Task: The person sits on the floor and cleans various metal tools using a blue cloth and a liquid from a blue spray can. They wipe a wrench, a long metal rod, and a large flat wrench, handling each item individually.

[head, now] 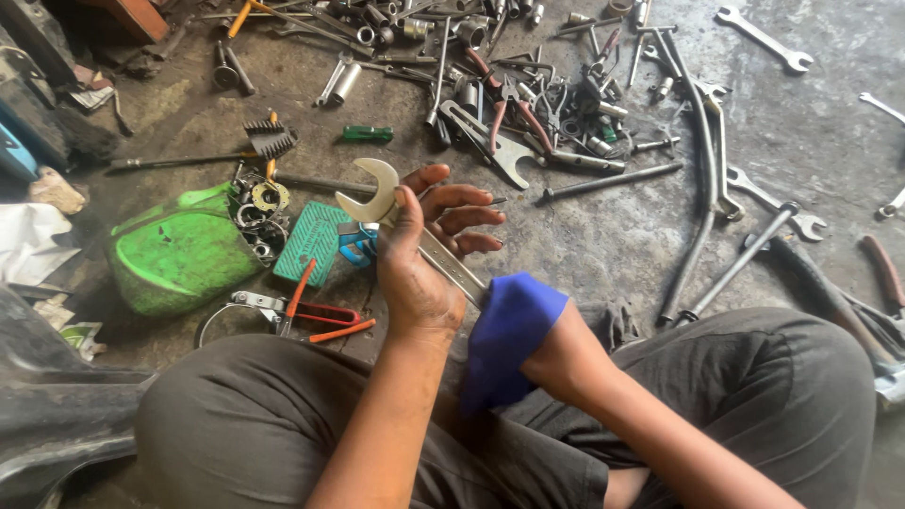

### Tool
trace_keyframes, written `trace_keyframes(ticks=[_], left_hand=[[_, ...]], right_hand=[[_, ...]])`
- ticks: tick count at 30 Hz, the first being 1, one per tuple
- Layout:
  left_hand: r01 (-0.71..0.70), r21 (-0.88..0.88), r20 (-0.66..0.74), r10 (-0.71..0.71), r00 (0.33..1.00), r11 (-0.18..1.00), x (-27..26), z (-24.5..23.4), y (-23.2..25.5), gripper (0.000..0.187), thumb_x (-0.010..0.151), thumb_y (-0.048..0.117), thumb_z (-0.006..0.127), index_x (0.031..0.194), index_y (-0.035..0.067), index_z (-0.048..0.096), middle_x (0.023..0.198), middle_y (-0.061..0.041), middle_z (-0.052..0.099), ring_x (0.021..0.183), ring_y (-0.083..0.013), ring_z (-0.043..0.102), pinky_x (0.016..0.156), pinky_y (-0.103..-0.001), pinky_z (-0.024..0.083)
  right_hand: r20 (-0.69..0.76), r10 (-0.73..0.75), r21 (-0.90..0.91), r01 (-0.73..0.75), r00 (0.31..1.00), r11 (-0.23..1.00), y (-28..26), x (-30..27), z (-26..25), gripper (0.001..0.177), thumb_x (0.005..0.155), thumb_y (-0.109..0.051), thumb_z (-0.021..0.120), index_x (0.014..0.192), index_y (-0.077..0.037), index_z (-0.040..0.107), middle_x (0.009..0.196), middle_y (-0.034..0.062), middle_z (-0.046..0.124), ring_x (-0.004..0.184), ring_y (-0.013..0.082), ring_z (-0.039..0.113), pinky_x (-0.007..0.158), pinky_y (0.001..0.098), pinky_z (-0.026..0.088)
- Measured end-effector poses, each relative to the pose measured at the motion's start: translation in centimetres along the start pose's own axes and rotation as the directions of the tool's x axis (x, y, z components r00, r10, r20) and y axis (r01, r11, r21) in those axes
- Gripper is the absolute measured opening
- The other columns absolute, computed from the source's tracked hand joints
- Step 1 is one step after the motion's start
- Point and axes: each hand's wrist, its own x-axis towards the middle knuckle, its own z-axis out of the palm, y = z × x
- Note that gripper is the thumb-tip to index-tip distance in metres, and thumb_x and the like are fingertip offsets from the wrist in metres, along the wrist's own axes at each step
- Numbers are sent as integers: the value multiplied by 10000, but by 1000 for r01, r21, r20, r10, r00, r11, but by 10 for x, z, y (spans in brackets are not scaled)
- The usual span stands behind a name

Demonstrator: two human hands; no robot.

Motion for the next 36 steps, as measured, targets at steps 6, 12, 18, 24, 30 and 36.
trace_keyframes(ticks=[6, 12, 18, 24, 30, 36], left_hand=[[91, -121, -82, -102, 991, 988, 6, -7, 0, 517, 1048, 501, 452, 1330, 72, 509, 1062, -177, 696, 931, -306, 728, 688, -391, 602], [15, -62, -105, -21, 994, 998, 10, -16, 3, 521, 1042, 506, 496, 1333, 75, 516, 1076, -174, 696, 938, -300, 727, 671, -387, 602], [8, -56, -57, -11, 998, 998, 21, -18, -3, 530, 1052, 517, 488, 1352, 82, 532, 1101, -186, 704, 933, -300, 730, 648, -371, 600], [-20, -51, -72, 16, 997, 998, 27, -11, 3, 535, 1045, 520, 479, 1338, 77, 538, 1089, -181, 708, 929, -294, 740, 644, -360, 606], [-73, -15, -131, 70, 989, 997, 30, -16, 0, 501, 1057, 498, 474, 1341, 89, 526, 1102, -165, 710, 928, -291, 736, 609, -334, 575], [-40, -39, -153, 34, 988, 998, 32, -16, -6, 521, 1049, 516, 430, 1349, 97, 503, 1108, -162, 711, 942, -290, 742, 604, -332, 572]], right_hand=[[36, 160, 474, -158, 986, 866, 56, 6, -5, 181, 931, -49, 637, 1080, 21, 711, 929, 95, 753, 838, 202, 703, 757, 319, 595], [286, -53, 561, -122, 957, 819, 58, 7, -25, 412, 830, -82, 740, 1216, -4, 619, 1075, 75, 711, 1002, 154, 696, 928, 312, 585], [18, 85, 259, -87, 996, 962, 74, 28, -8, 350, 870, -152, 744, 1177, 8, 695, 1040, 100, 752, 934, 164, 706, 826, 283, 595], [36, 461, 829, -285, 886, 482, 85, 36, -17, 324, 923, -248, 594, 1144, -14, 635, 1050, 101, 712, 891, 208, 729, 801, 356, 623], [-45, -111, 311, 119, 993, 943, 79, 20, -1, 461, 875, -225, 750, 1229, -8, 550, 1086, 87, 642, 976, 122, 636, 850, 296, 559], [-177, 246, 412, -155, 953, 898, 94, 46, -2, 348, 1069, -309, 607, 982, 14, 702, 881, 91, 722, 772, 153, 657, 690, 314, 554]])
